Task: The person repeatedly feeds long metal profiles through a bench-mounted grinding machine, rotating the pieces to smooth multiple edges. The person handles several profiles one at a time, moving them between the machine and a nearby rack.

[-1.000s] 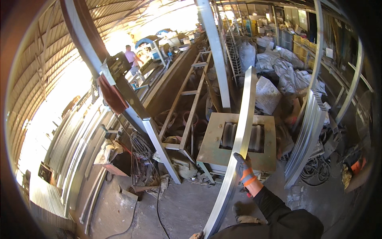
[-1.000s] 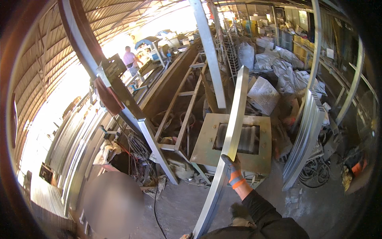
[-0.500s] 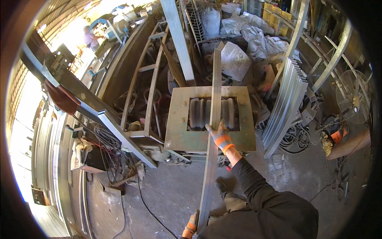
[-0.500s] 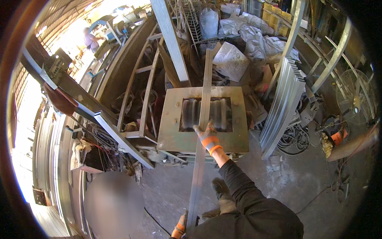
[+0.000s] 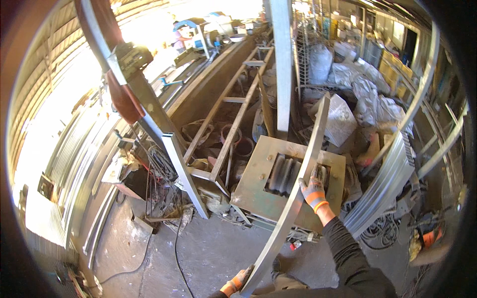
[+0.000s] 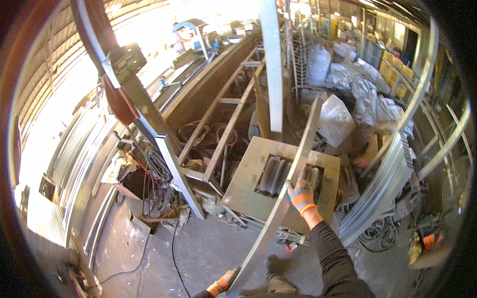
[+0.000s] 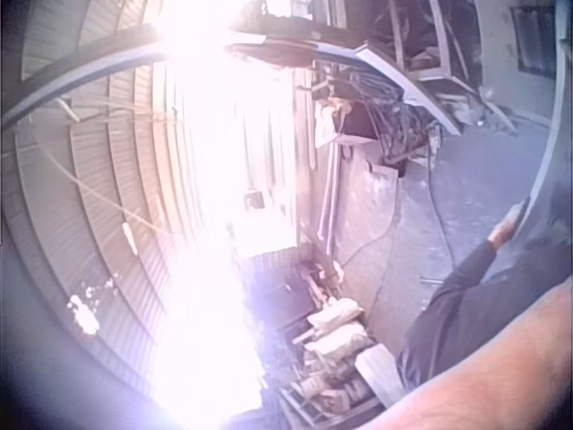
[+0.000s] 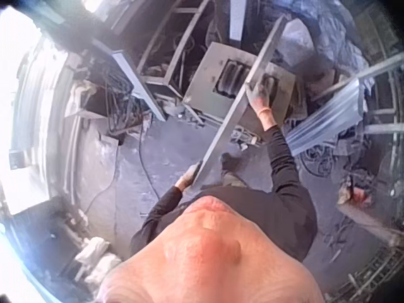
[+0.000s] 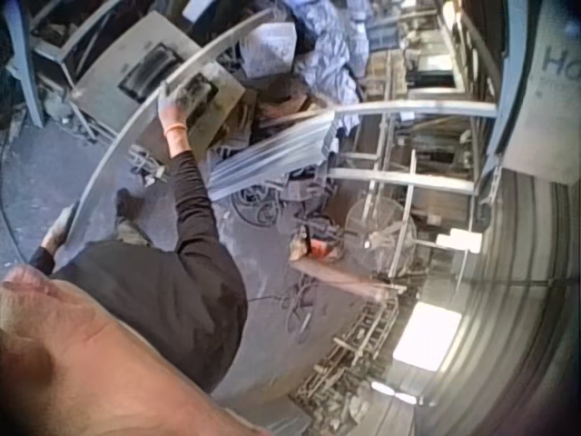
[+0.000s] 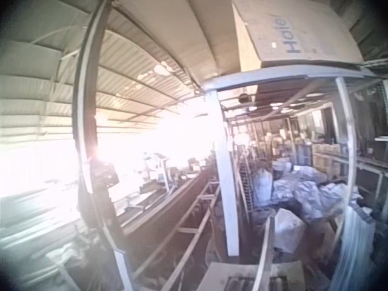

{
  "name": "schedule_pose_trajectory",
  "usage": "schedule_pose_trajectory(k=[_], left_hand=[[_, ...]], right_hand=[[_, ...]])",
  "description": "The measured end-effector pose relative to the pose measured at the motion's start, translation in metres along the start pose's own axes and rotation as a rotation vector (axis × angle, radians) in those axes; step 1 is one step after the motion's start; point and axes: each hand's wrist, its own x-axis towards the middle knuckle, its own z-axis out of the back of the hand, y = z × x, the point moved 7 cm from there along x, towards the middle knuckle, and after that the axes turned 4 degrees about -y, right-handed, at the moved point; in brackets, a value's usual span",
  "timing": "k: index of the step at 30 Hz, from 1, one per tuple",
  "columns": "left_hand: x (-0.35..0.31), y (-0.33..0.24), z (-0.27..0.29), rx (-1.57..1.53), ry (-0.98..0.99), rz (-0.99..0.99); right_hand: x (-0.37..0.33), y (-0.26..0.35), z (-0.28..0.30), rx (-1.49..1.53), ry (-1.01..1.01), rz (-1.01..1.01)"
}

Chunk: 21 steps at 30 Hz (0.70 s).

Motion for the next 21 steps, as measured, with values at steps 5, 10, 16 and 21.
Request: schedule_pose_trajectory(k=[5,10,16,21], left_hand=[[0.046,-0.021,-0.069,-0.216,0.064,0.100],[0.122,-0.053,-0.104,-0.423,0.109,0.160],[0.203,-0.140,-0.133,-0.571,0.354,0.107],[0.207,-0.144,-0.145,-0.598,0.273,0.162]], right_hand=[[0.031,-0.009,-0.085,-0.216,0.154,-0.024],[0.087,-0.035,-0.140,-0.318,0.152,0.063],[0.180,-0.078,-0.173,-0.456,0.219,0.040],[0.185,-0.104,-0.182,-0.398,0.158,0.059]])
